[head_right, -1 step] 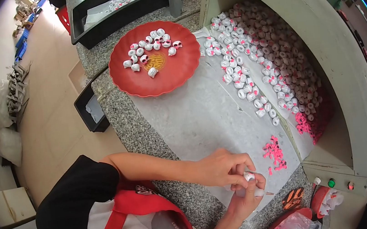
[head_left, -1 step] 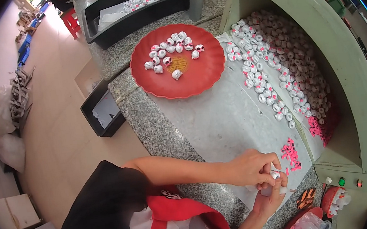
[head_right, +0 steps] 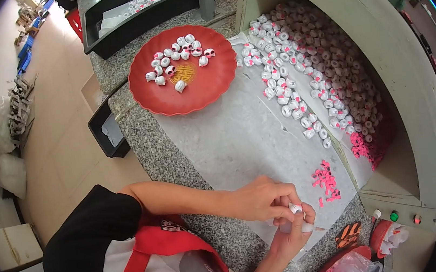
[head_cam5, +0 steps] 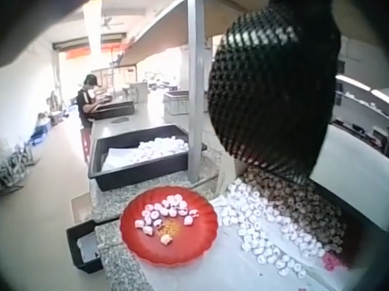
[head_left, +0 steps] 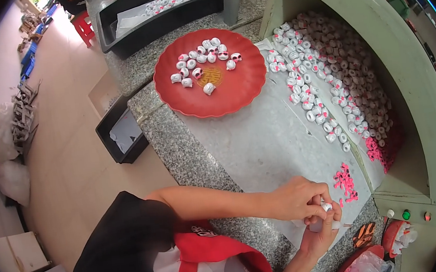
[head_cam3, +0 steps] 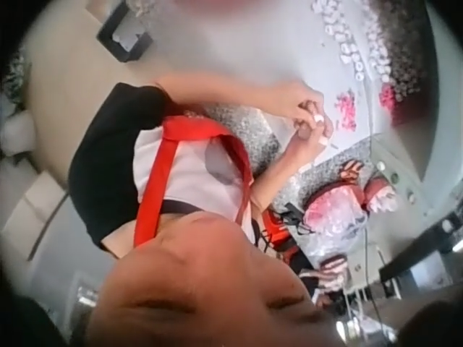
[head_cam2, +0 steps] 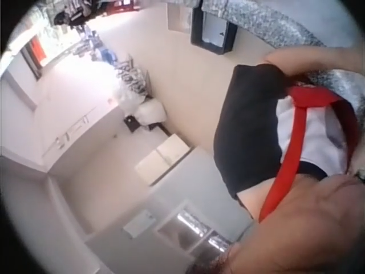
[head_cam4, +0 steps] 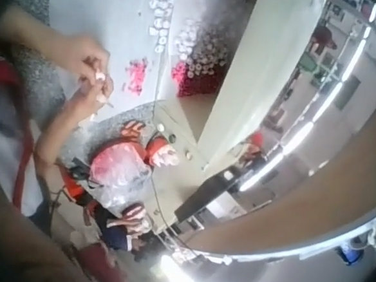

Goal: Gluing small pink bows onto white plastic toy heads.

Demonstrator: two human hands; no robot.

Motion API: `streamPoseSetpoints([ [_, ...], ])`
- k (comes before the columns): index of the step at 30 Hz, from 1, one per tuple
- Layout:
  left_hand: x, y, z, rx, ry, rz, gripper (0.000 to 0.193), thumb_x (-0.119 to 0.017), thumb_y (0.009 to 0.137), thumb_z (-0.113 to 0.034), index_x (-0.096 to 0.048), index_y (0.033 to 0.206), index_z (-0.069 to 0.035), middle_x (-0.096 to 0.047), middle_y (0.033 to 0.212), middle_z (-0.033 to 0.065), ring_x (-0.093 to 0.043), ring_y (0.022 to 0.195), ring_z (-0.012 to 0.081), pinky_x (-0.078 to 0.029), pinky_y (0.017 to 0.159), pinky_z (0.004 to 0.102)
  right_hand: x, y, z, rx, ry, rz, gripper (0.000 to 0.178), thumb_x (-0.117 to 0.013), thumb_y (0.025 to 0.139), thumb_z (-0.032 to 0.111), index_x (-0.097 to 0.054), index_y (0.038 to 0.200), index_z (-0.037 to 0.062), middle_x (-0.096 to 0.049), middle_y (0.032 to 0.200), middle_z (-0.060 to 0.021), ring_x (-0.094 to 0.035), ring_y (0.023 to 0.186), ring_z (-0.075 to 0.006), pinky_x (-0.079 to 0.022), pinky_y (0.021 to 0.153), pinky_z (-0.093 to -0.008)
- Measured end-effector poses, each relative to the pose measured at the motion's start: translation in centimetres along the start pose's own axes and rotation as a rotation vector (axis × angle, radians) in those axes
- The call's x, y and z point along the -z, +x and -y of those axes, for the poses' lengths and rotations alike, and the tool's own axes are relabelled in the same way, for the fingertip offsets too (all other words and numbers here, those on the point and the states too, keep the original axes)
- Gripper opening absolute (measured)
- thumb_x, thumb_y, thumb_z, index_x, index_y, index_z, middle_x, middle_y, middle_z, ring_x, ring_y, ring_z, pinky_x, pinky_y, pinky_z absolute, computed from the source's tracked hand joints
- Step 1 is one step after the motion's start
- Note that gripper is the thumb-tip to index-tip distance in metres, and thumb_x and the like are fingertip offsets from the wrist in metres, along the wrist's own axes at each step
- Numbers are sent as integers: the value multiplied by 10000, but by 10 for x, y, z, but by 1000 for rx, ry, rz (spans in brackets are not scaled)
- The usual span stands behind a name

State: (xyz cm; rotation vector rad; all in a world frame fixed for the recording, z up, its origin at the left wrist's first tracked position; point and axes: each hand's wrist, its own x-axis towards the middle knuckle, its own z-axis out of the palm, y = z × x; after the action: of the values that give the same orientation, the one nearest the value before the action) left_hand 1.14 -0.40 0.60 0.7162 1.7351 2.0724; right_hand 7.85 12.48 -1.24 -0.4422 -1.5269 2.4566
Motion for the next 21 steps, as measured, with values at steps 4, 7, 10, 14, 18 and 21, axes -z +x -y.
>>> streamPoseSetpoints([
  [4, -3, 1, 5, -16, 4, 30, 190, -623, 741, -121, -488, 812, -8, -589, 541, 63, -587, 475, 123, -432, 428, 241, 1, -4, 5, -31, -98, -54, 174, -498, 868, 205, -471, 960, 60, -498, 757, -48, -442, 592, -107, -348, 488, -230],
  [7, -3, 1, 3, 1, -9, 18, 176, -622, 757, -124, -496, 828, -24, -595, 555, 54, -595, 497, 115, -433, 436, 234, 2, -2, 5, 29, -88, -3, 173, -496, 870, 203, -477, 961, 56, -496, 754, -48, -443, 589, -108, -349, 486, -230],
  [10, 0, 2, 4, -37, 57, -1, 178, -623, 759, -130, -499, 823, -20, -593, 559, 51, -594, 495, 113, -432, 435, 234, -6, 0, 4, -9, -78, -67, 166, -500, 868, 201, -485, 942, 53, -496, 754, -51, -445, 589, -107, -352, 485, -227],
  [14, -4, -5, 7, -44, 61, -8, 183, -630, 752, -137, -509, 802, -9, -590, 573, 57, -592, 491, 117, -431, 433, 237, 4, -1, -1, 8, -51, -87, 175, -536, 838, 157, -470, 927, 22, -524, 761, -91, -451, 540, -134, -370, 482, -238],
  [18, 1, 0, 1, 10, 33, -6, 177, -634, 742, -128, -516, 781, -2, -589, 580, 66, -591, 486, 123, -432, 428, 240, -5, -1, 1, -3, -34, -60, 173, -527, 845, 169, -465, 922, 28, -521, 768, -93, -451, 544, -133, -371, 485, -240],
  [21, 2, -1, 7, -118, 140, -22, 169, -633, 740, -123, -520, 776, -2, -582, 569, 65, -590, 484, 127, -430, 425, 244, -1, -1, -1, -6, -67, -29, 180, -510, 858, 194, -466, 942, 41, -521, 793, -89, -458, 583, -121, -366, 492, -228],
])
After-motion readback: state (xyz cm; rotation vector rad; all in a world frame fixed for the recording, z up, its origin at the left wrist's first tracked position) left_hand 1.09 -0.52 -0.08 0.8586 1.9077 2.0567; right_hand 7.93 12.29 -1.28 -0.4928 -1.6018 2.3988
